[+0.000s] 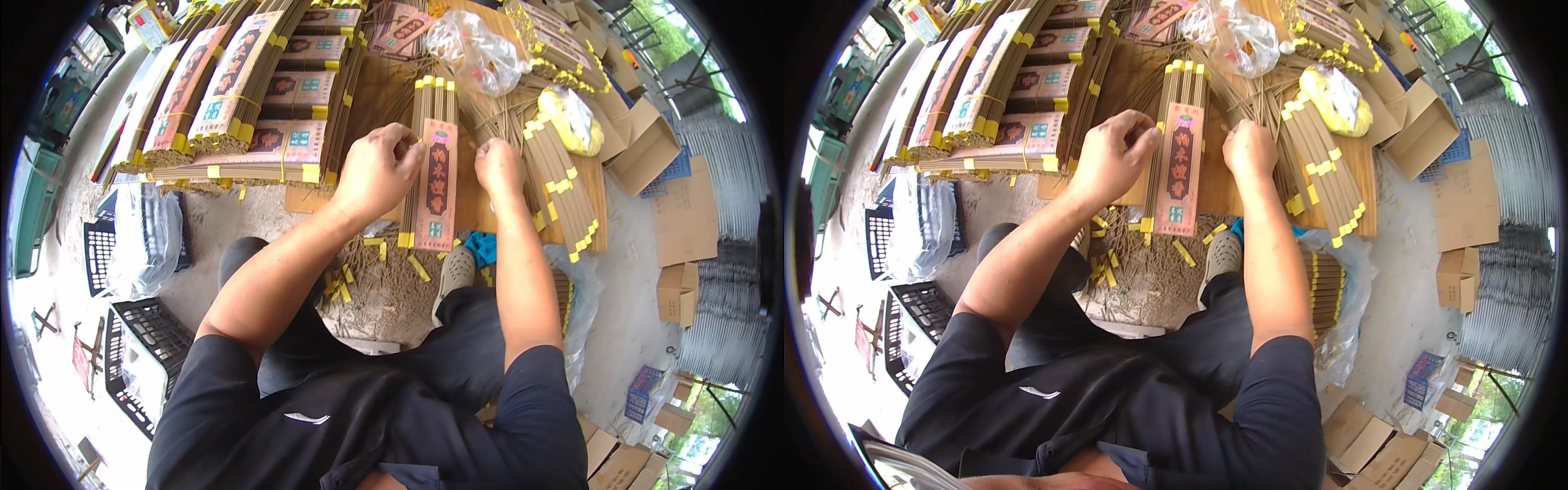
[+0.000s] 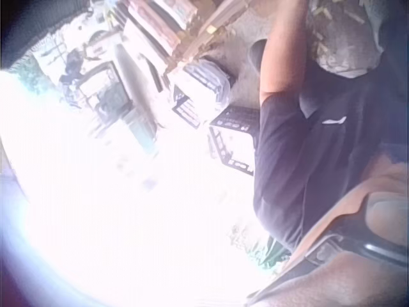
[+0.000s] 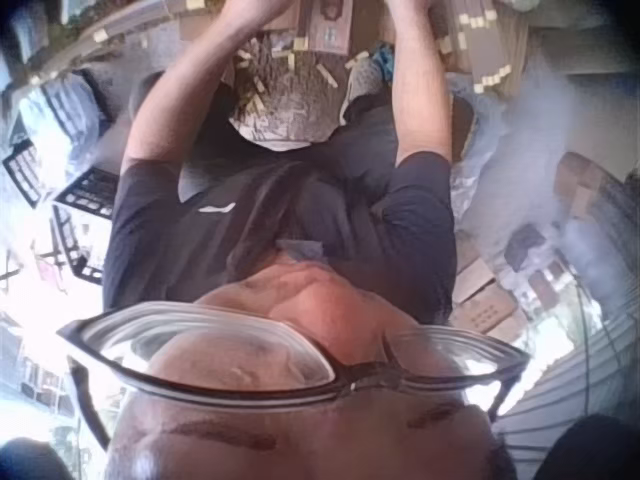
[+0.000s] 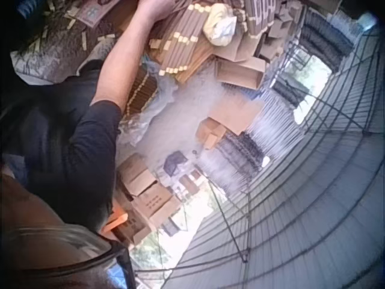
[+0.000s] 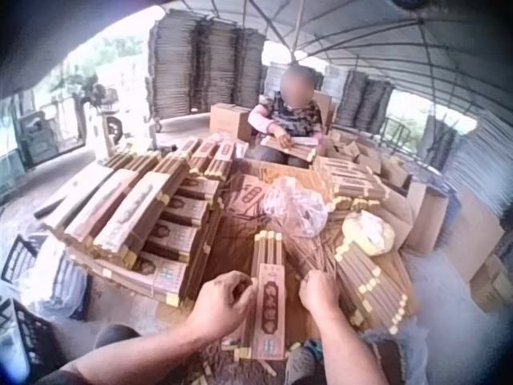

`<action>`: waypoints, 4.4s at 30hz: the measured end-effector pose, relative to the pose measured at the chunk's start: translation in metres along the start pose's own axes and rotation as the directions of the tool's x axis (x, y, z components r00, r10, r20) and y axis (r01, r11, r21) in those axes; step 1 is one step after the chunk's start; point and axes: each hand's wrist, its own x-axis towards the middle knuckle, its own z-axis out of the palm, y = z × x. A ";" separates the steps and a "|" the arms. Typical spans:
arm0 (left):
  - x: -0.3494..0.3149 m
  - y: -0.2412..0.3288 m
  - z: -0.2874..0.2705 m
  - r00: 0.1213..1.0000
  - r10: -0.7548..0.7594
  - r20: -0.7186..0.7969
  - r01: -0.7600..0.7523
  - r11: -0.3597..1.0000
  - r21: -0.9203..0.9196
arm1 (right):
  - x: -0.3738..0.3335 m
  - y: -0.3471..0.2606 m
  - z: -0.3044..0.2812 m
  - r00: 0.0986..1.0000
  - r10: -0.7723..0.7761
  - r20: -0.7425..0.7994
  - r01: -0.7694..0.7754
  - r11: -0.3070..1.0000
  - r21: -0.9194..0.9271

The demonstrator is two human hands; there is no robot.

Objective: The person gathers loose incense sticks, aligns them into bundles, and secures them with yellow rubber bands. They then wrap a paper label around each bundle and place the finished units on a nearby stack.

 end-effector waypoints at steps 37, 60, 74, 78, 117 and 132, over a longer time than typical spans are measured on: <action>0.004 0.017 -0.006 0.986 0.111 -0.125 -0.137 0.966 -0.221 | 0.213 0.052 -0.059 0.997 0.014 -0.077 0.012 0.943 0.332; -0.121 0.052 -0.023 0.833 0.163 0.529 0.349 0.588 -0.730 | -0.247 -0.042 -0.103 0.995 0.040 0.096 -0.104 0.334 0.937; -0.158 -0.001 -0.024 0.663 -0.037 0.747 0.629 0.569 -0.530 | -0.244 0.018 -0.026 0.749 0.299 0.591 -0.335 -0.599 0.727; -0.153 -0.035 -0.022 0.736 -0.061 0.674 0.526 0.677 -0.514 | -0.229 0.018 -0.024 0.781 0.147 0.607 -0.450 -0.542 0.710; -0.102 -0.040 -0.021 0.798 -0.197 0.569 0.513 0.717 -0.472 | -0.181 -0.004 -0.015 0.764 0.029 0.644 -0.603 -0.323 0.729; -0.101 -0.047 -0.008 0.789 -0.194 0.583 0.507 0.741 -0.440 | -0.177 -0.001 -0.010 0.745 0.024 0.667 -0.627 -0.318 0.711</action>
